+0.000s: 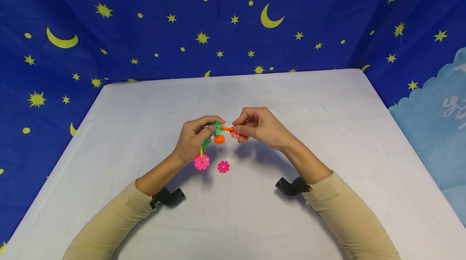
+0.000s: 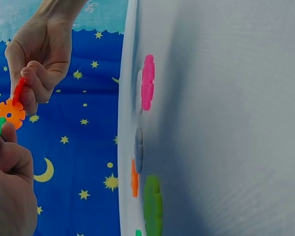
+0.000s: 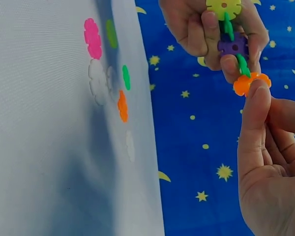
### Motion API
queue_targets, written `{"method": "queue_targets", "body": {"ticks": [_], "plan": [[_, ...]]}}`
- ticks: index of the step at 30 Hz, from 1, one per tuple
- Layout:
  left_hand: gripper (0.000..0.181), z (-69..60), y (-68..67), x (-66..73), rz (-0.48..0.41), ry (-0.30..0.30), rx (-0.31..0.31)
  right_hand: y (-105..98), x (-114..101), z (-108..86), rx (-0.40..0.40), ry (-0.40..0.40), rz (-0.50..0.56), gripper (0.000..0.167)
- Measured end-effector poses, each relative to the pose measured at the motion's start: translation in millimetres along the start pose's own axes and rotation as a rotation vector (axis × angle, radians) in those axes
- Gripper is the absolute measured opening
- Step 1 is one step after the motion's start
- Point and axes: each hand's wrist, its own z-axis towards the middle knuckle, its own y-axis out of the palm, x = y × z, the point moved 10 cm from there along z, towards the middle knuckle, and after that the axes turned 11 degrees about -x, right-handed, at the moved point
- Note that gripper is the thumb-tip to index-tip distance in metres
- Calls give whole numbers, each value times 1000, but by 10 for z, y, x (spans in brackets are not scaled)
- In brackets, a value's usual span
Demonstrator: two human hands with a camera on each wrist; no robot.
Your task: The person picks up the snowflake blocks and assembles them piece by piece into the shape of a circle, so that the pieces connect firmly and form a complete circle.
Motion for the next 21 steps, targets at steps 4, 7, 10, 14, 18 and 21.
{"method": "queue_targets", "body": {"ticks": [4,7,10,14,18,21], "plan": [[25,-3,9,3,14,8,-2,17,-4,1,4,-5,-27,6],[26,-5,5,23,36,22,8,24,-20,6,1,-10,-55,6],[25,-3,5,42,39,26,13,12,-18,6,2,6,-71,7],[23,11,16,38,-1,-6,-2,-48,14,0,28,49,-80,13],[23,21,22,-11,-51,-48,-20,-145,67,-6,94,86,-57,22],[24,28,32,-51,-74,-58,-32,-198,87,-18,136,96,-43,24]]}}
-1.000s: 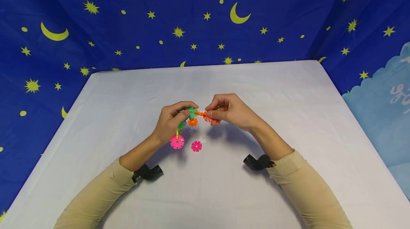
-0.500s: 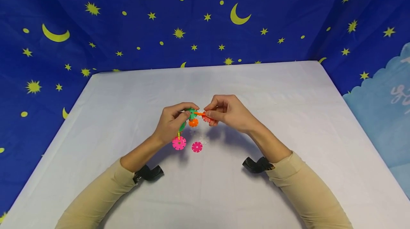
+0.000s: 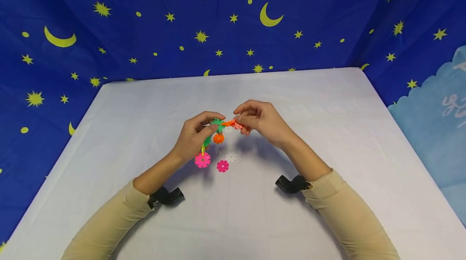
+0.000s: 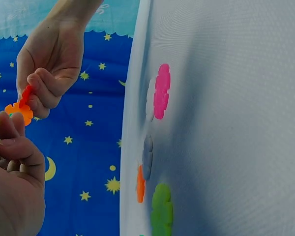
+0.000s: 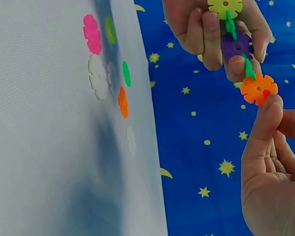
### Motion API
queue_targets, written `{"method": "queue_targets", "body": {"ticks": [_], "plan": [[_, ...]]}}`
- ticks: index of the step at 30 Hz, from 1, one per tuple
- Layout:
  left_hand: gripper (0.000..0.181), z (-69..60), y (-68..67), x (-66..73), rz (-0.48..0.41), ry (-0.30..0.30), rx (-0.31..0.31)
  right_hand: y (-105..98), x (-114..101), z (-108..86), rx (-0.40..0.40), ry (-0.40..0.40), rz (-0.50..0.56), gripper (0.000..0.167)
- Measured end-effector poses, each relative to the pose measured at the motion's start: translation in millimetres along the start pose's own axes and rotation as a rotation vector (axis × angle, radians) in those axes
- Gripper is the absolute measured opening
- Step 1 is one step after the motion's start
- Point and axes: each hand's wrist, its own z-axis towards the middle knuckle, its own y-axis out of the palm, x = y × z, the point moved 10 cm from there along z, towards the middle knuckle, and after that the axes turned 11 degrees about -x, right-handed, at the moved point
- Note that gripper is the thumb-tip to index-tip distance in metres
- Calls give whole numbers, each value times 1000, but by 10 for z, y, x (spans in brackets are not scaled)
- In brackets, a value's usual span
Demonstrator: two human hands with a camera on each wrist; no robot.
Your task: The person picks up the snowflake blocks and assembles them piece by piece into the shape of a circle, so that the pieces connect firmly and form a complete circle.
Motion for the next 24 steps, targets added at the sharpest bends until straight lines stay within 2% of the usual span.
{"method": "queue_targets", "body": {"ticks": [6,15,24], "plan": [[25,4,-9,14,-1,-15,5,-2,-18,-6,8,-3,0,23],[27,28,-1,-373,-22,-48,-9,43,-25,-1,-5,-8,-1,24],[27,31,67,-423,-67,-73,-69,6,12,11,12,3,27,26]]}}
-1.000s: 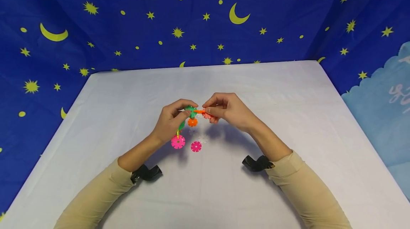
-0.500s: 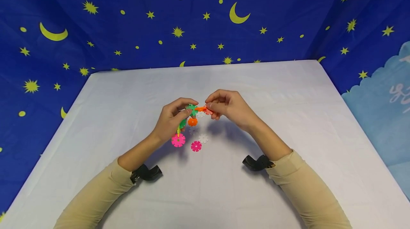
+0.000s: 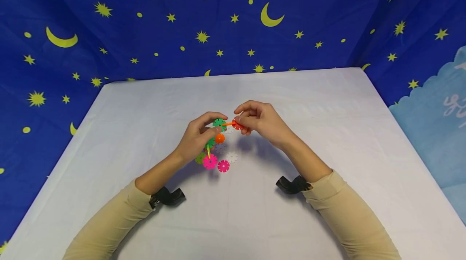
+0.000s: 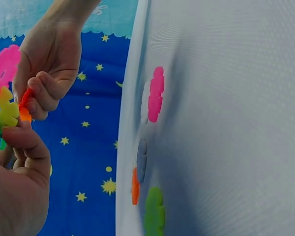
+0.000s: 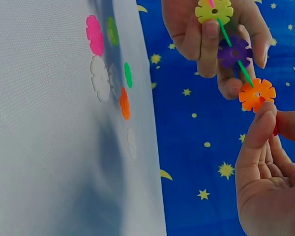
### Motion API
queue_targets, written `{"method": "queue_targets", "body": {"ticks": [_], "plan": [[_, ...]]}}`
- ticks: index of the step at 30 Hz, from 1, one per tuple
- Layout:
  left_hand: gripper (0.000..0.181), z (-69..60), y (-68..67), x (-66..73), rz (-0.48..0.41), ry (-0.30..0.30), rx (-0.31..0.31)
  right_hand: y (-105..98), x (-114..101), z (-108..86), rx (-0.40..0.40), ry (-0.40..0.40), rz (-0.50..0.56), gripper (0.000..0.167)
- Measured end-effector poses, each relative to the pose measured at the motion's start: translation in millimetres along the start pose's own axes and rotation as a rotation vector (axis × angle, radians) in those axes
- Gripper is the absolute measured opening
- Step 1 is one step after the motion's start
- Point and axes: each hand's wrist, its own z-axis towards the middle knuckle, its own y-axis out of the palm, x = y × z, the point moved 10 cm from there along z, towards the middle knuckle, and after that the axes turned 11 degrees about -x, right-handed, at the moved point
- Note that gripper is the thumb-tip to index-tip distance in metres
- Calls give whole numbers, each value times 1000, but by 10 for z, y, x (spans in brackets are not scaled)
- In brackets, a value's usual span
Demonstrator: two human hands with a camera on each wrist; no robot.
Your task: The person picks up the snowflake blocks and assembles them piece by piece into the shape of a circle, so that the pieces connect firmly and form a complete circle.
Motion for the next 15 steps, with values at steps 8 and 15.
{"method": "queue_targets", "body": {"ticks": [8,15], "plan": [[22,-1,37,-42,-15,-36,-10,28,-2,3,-1,-4,14,22],[23,16,48,-66,7,-49,-2,69,-25,9,-27,-25,22,26]]}}
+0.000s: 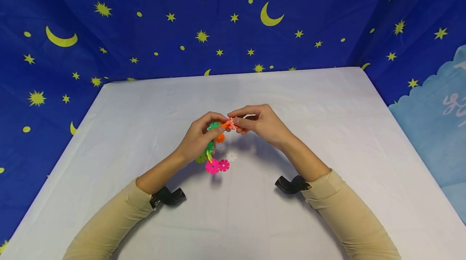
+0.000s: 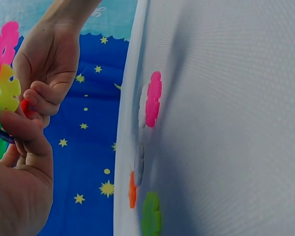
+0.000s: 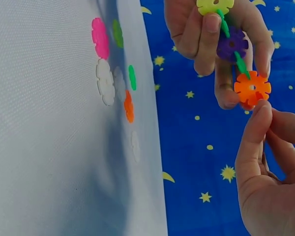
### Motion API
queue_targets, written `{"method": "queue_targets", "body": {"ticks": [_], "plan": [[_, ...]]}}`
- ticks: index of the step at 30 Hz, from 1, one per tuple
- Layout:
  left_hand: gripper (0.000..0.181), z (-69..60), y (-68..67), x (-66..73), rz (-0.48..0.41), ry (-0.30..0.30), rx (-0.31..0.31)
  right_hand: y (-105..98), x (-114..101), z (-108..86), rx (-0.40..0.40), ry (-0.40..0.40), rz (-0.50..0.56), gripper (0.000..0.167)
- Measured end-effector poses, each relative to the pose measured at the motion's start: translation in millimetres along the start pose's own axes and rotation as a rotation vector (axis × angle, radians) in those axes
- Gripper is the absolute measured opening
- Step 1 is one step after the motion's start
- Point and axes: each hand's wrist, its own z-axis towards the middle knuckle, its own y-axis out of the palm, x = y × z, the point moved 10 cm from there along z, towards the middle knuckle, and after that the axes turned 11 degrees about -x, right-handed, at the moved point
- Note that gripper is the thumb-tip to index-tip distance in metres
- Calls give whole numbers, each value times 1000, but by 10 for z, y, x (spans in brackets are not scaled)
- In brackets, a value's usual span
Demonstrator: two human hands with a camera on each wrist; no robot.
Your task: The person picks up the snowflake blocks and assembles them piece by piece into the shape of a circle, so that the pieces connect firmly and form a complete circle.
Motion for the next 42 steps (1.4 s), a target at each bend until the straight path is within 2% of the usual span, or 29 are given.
{"method": "queue_targets", "body": {"ticks": [5,9,13,16,20,22,24,29,31,33,36,42], "plan": [[28,-6,-17,-29,13,-56,8,42,-39,22,-35,-31,-96,28],[28,-38,-33,-9,58,-102,35,73,-3,31,-34,-6,-95,34],[24,-67,-24,153,88,-111,57,73,75,11,-8,39,-36,38],[22,-106,-37,251,104,-121,87,108,142,10,-31,66,-17,44],[22,-103,-76,143,98,-116,111,138,231,19,-58,119,-58,47],[23,-79,-100,57,95,-101,119,147,276,27,-73,154,-130,44],[24,-58,-125,-18,92,-84,126,194,327,41,-127,187,-226,40],[24,-27,-142,-34,85,-38,115,419,440,47,-344,203,-530,31],[24,-19,-141,-21,85,-22,109,495,464,34,-399,188,-641,30],[25,-13,-137,-11,88,-12,104,547,477,22,-421,176,-723,31],[25,-10,-129,-19,85,-14,97,597,483,21,-424,151,-794,30],[25,-16,-111,-39,67,-33,89,605,495,20,-409,155,-814,27]]}}
